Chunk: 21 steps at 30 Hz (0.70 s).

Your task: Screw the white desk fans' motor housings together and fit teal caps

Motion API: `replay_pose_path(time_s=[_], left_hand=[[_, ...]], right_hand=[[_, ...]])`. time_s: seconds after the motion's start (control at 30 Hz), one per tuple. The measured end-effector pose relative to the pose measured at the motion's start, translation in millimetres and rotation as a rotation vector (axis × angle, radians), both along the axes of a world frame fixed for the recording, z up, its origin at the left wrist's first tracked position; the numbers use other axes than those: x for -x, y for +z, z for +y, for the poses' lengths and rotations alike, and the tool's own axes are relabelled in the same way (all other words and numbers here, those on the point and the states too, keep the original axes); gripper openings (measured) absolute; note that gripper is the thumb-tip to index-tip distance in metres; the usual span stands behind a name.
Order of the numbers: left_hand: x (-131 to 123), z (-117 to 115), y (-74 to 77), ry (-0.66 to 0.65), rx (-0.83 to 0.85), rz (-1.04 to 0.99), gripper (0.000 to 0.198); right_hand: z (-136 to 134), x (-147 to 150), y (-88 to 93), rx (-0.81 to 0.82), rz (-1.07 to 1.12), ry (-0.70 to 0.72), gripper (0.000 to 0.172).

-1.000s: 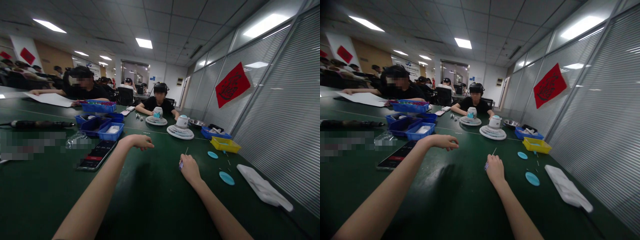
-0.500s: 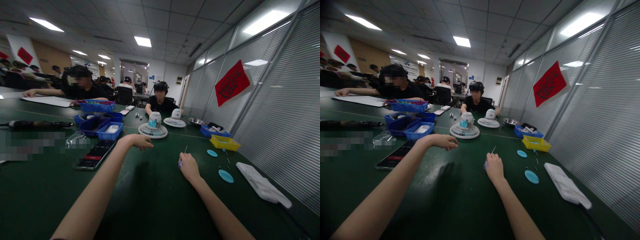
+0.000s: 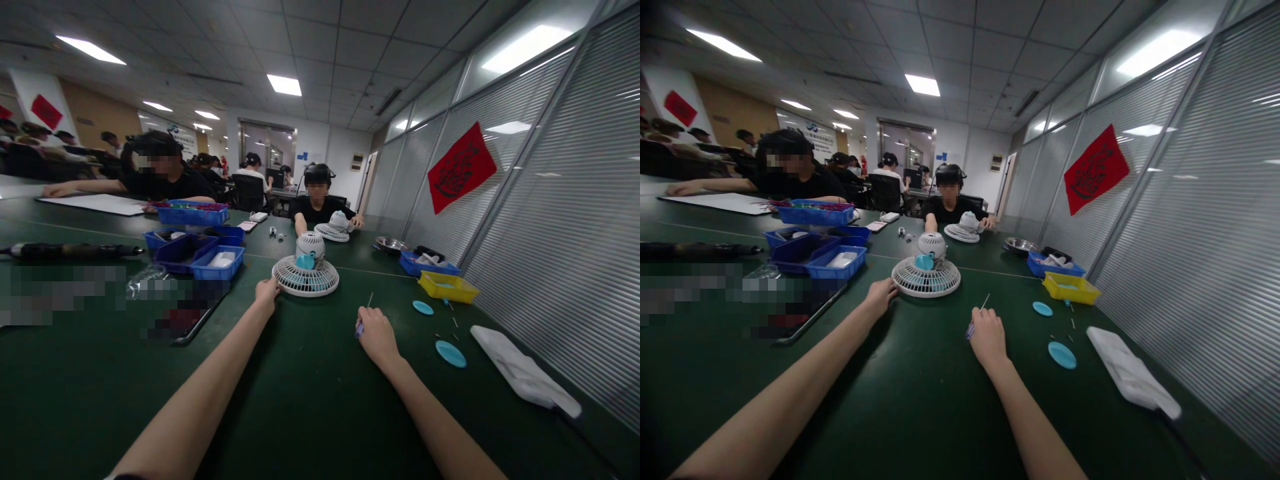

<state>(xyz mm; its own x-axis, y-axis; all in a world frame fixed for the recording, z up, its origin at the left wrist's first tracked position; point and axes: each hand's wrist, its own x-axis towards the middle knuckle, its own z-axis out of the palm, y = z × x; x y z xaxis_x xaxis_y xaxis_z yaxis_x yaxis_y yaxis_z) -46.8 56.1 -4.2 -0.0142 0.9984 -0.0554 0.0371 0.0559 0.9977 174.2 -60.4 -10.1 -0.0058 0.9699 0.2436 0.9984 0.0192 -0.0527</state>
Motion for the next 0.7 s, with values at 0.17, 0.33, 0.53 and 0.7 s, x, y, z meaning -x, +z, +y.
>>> replay_pose_path(time_s=[0.17, 0.33, 0.53, 0.7], left_hand=[[10, 3, -15.6, 0.073, 0.112, -0.276, 0.022], [12, 6, -14.5, 0.02, 0.184, -0.406, 0.026], [15, 5, -12.5, 0.025, 0.194, -0.375, 0.032], [20, 2, -8.4, -0.062, 0.199, -0.235, 0.036]], right_hand=[[-1, 2, 2.1, 0.001, -0.002, -0.006, 0.019], [-2, 2, 3.3, 0.027, 0.026, -0.004, 0.02], [-2, 0, 2.1, 0.006, 0.029, 0.012, 0.019], [6, -10, -7.5, -0.07, 0.131, -0.017, 0.01]])
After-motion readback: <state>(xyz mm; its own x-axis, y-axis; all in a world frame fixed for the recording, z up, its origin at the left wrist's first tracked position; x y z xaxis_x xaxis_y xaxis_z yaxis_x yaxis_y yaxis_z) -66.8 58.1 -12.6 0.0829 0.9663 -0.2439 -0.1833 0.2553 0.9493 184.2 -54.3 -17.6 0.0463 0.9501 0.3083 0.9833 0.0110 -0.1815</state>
